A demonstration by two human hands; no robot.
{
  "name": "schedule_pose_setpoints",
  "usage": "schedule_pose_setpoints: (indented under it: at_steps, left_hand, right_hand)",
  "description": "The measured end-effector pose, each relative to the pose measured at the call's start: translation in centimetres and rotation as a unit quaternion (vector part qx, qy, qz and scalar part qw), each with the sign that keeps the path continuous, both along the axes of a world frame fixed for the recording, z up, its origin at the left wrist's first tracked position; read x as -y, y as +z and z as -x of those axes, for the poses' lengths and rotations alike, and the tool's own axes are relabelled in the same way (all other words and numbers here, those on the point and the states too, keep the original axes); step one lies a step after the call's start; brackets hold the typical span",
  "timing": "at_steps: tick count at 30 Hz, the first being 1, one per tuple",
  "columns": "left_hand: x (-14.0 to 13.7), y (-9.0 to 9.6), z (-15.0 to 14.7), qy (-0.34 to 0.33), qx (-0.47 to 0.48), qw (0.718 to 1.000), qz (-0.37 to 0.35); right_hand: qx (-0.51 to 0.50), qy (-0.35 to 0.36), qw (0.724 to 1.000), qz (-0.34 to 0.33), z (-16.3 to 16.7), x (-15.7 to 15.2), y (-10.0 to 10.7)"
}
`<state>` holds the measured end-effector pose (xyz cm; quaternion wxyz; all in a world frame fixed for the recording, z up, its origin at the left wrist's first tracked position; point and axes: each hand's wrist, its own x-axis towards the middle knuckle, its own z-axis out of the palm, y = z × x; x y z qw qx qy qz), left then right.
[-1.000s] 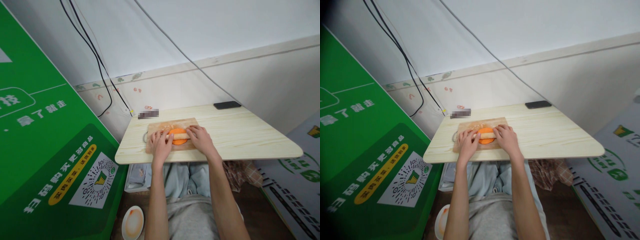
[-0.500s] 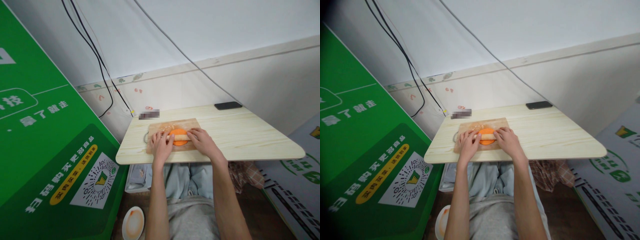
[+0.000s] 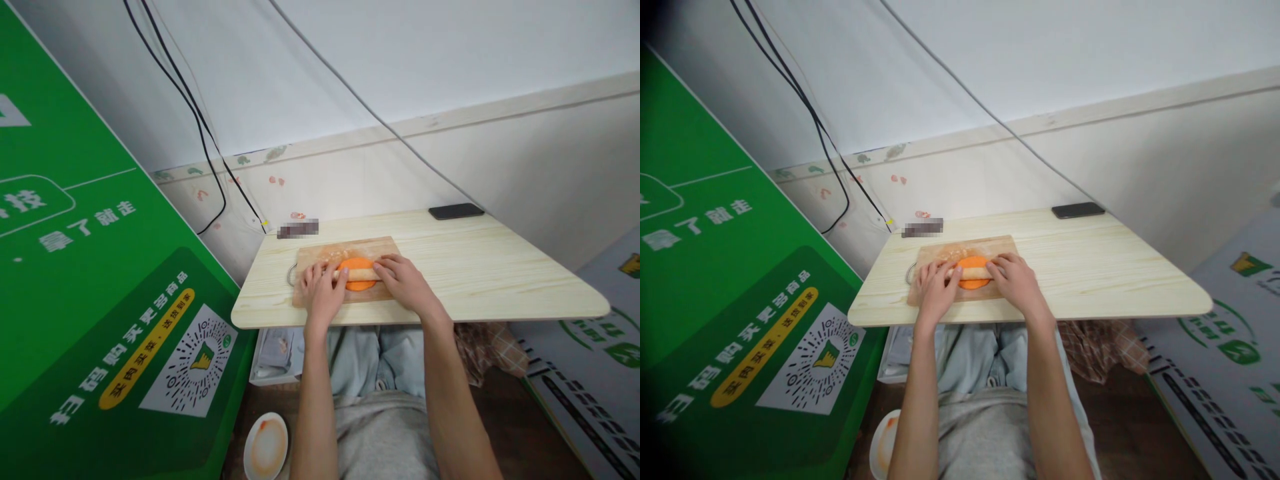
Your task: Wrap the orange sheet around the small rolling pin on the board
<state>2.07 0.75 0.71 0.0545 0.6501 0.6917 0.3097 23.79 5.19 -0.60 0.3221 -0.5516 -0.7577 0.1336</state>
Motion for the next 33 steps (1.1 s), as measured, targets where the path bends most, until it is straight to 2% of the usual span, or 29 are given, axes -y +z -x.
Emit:
schedule_pose_setpoints:
  at_steps: [10, 22, 33]
  left_hand:
    - [0.0, -0.2, 0.0, -0.004, 0.003, 1.0, -0.015]
    - [-0.1, -0.1, 0.1, -0.001, -0.005, 1.0, -0.003]
    - [-0.1, -0.1, 0.0, 0.004, -0.001, 1.0, -0.001]
  right_hand:
    - [-0.009, -0.033, 0.999, -0.016, 0.4, -0.4, 0.0]
    - [0.014, 0.053, 0.998, 0.013, -0.8, 0.7, 0.1]
    - [0.018, -0.021, 1.0, 0.009, 0.0, -0.1, -0.1]
